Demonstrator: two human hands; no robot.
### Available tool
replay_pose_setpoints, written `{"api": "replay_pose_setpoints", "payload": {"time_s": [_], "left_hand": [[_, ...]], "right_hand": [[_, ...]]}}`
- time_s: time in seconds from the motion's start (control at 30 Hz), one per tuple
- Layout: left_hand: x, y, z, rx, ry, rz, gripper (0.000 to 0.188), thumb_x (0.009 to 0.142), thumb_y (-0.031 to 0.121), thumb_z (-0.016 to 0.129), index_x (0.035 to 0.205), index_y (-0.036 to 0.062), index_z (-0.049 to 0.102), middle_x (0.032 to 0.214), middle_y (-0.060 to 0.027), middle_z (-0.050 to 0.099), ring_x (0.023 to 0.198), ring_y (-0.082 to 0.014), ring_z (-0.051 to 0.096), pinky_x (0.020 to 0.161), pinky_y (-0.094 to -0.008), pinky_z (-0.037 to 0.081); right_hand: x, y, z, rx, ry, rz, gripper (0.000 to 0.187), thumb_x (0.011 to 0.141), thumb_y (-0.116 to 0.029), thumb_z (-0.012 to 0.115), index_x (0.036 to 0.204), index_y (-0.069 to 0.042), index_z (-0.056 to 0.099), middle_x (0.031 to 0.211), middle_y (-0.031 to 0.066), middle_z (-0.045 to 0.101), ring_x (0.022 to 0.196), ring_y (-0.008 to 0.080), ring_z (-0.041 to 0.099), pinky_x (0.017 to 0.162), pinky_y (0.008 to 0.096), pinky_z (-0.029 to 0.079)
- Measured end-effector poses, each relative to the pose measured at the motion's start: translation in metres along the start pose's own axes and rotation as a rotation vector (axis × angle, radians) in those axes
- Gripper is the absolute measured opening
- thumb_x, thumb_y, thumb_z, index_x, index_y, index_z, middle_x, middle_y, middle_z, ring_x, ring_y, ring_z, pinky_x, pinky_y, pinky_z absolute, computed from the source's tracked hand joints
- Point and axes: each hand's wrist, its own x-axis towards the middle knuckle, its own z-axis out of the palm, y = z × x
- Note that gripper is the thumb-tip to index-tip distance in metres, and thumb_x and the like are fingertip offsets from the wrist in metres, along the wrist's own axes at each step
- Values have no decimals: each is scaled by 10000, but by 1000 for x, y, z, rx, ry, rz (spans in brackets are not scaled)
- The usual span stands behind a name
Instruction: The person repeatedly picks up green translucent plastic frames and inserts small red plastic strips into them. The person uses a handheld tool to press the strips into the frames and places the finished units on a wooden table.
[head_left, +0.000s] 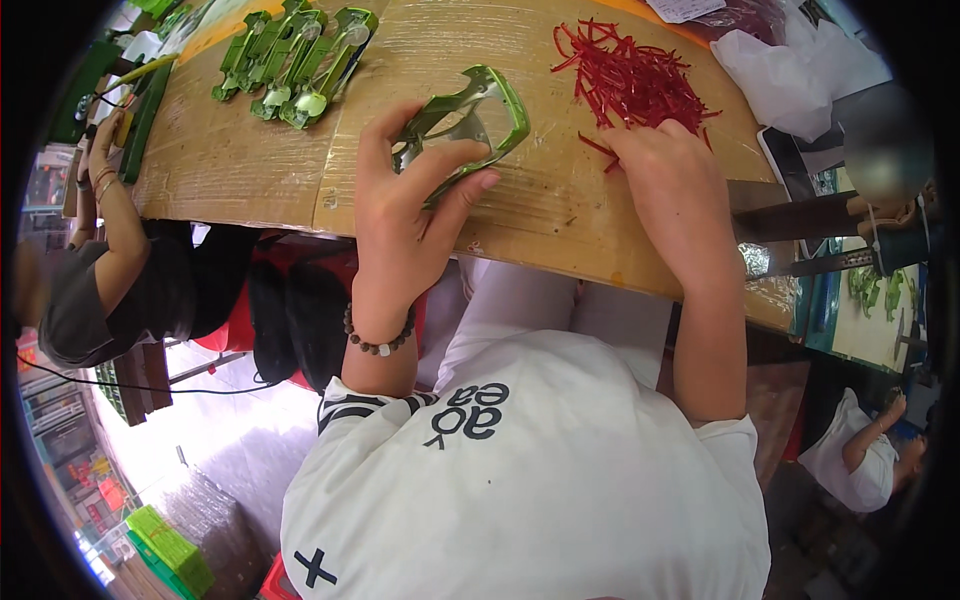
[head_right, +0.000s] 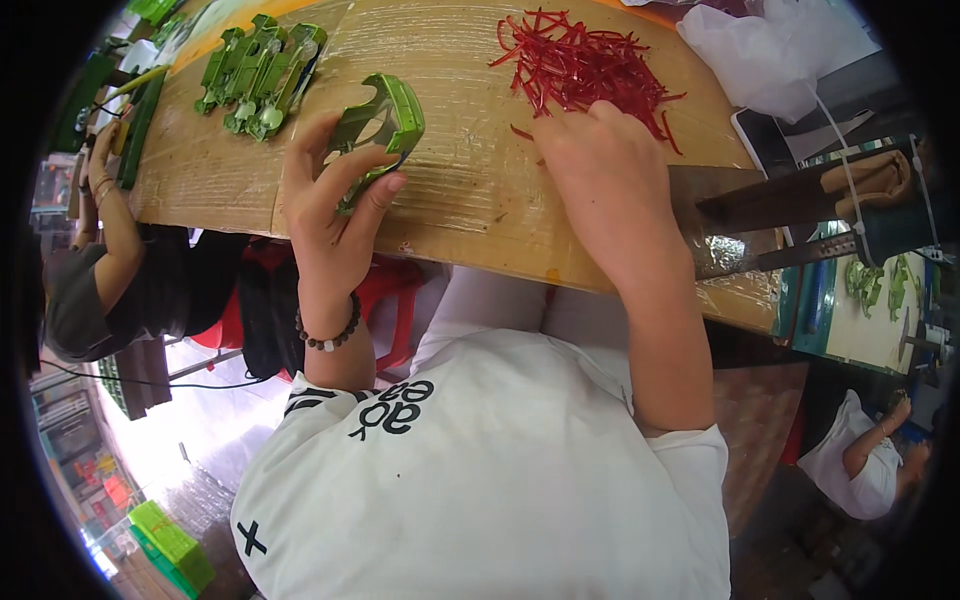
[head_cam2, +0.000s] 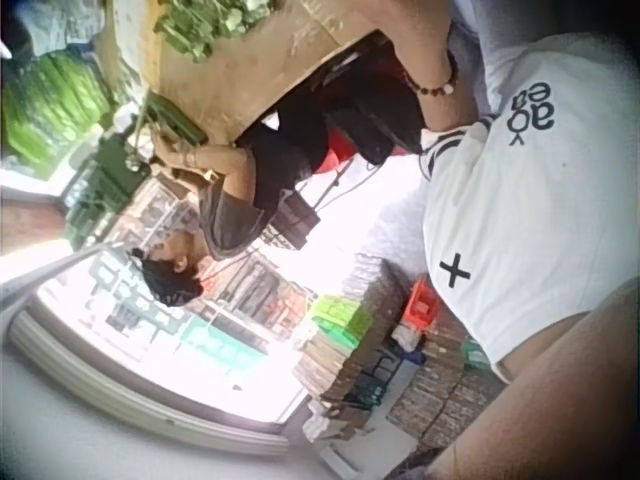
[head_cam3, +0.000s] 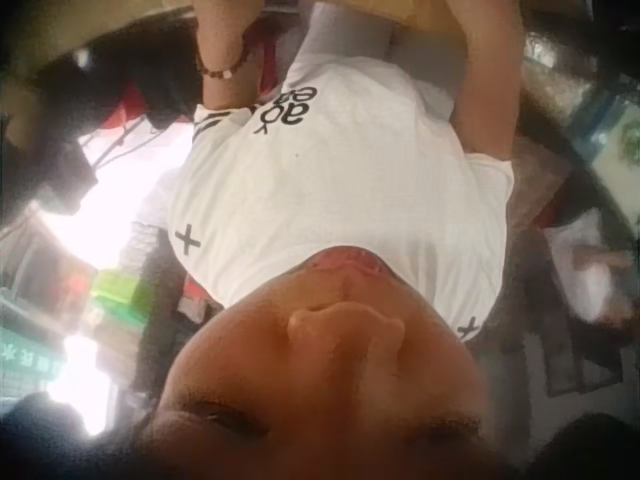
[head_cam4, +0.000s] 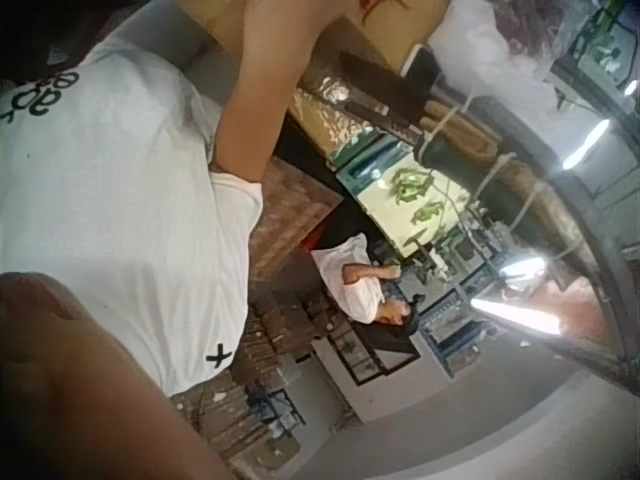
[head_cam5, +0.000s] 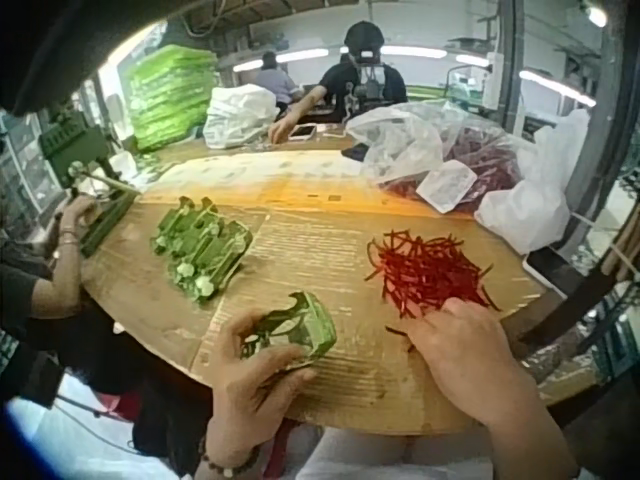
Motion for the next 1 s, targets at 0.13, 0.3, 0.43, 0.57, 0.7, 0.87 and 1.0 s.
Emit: {"api": "replay_pose_setpoints", "payload": {"time_s": [0.13,0.3,0.43,0.57,0.7,0.87,1.0], "left_hand": [[1,2,1,-13,-10,-7,238,673,150,752,886,85,669,1100,-201,501,988,-336,520,822,-379,441],[2,8,4,-92,-5,-19,239,664,153,760,875,84,673,1103,-193,498,980,-335,522,821,-382,442],[-1,17,10,-214,-22,-19,246,655,166,770,866,83,676,1112,-187,488,981,-318,526,816,-369,443],[-11,30,12,-388,-93,-40,269,650,186,781,871,75,676,1152,-185,452,989,-299,533,831,-365,439],[-20,41,17,-517,-145,-33,271,663,193,776,882,70,674,1160,-187,434,1014,-304,523,863,-382,432],[-20,49,24,-567,-163,-24,273,665,203,772,881,69,672,1161,-185,434,1019,-308,522,862,-394,432],[-21,53,22,-706,-251,-97,262,697,196,759,880,39,658,1176,-178,441,1034,-283,511,879,-372,412]], "right_hand": [[-2,6,3,75,54,2,117,726,-68,558,836,-48,595,754,68,609,774,254,560,696,358,468],[-6,4,-7,391,23,235,147,734,-31,617,878,-45,589,822,86,639,766,247,601,684,322,481],[-17,3,-11,847,103,406,172,736,35,656,890,-20,604,833,67,655,727,166,636,652,256,496],[-32,-3,-31,1491,232,346,181,710,91,692,857,26,608,816,60,643,759,105,620,665,223,505],[-43,0,-38,1726,182,323,232,695,104,698,894,43,596,846,92,640,759,120,621,698,227,518],[-46,-1,-45,1901,141,351,233,701,110,685,906,44,596,855,93,639,770,118,618,694,234,520],[-51,-2,-50,1610,260,254,240,665,129,666,870,20,604,836,94,638,750,147,623,669,248,510]]}}
